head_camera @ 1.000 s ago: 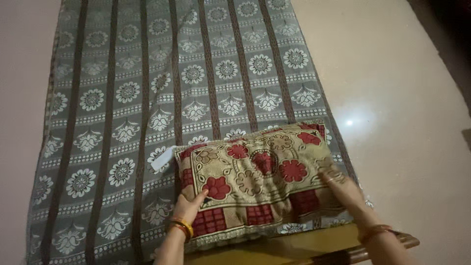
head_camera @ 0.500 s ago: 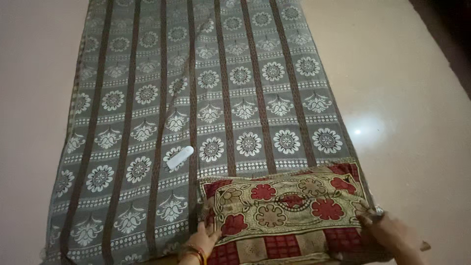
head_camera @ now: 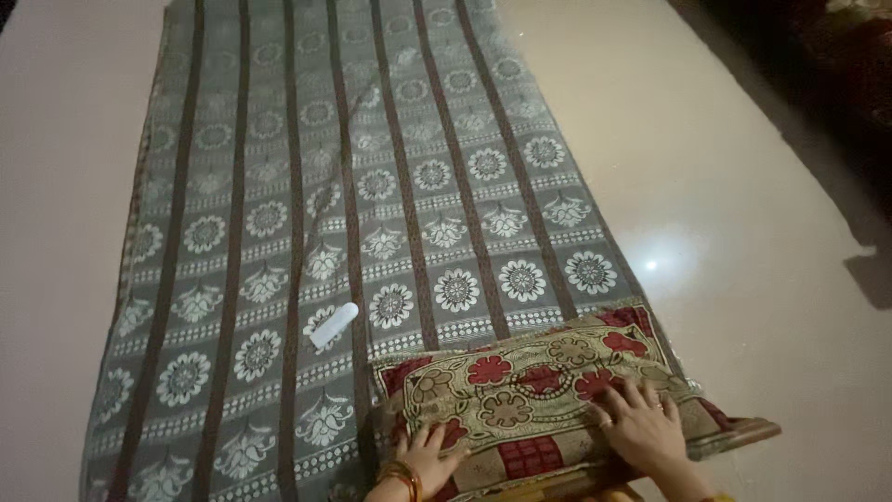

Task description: The person smooths a striped bedsheet on a wooden cot, then walks to a second bed and straightens a patterned sheet and a pillow. The person uses both hands to flatten the sheets and align the pillow on the second bed.

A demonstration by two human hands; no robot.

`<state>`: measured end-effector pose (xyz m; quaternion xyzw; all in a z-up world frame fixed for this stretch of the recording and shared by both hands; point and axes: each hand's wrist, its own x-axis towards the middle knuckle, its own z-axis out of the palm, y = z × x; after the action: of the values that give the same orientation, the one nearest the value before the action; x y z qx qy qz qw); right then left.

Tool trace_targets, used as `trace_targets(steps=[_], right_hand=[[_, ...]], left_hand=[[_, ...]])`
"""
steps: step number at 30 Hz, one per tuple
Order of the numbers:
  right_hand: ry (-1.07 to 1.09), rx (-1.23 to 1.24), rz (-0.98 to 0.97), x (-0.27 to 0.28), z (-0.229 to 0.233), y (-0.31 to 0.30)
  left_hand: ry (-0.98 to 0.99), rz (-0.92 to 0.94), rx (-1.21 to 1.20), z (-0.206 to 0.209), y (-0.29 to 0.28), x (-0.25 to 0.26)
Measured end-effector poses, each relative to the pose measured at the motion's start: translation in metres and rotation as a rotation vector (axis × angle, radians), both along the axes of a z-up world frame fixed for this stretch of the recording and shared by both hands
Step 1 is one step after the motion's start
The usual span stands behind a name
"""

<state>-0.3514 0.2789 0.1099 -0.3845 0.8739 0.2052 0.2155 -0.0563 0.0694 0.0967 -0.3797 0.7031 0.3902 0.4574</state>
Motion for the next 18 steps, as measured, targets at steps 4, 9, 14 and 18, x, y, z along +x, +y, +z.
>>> trace_targets(steps=[4,9,14,18], right_hand=[[0.079,-0.100,-0.116,-0.004,0.007,0.009],[0.123,-0.299,-0.119,0.014,0.026,0.017],[0.098,-0.418,0.021,0.034,0.046,0.006],[0.025,-0.494,0.083,0.029,0.060,-0.009]], left_hand=[[0.119,0.081,-0.191,0.004,-0.003,0.001],[0.196,0.076,-0.289,0.050,0.008,-0.019],[0.248,0.013,-0.325,0.109,0.024,-0.041],[0.316,0.055,-0.397,0.138,0.042,-0.048]])
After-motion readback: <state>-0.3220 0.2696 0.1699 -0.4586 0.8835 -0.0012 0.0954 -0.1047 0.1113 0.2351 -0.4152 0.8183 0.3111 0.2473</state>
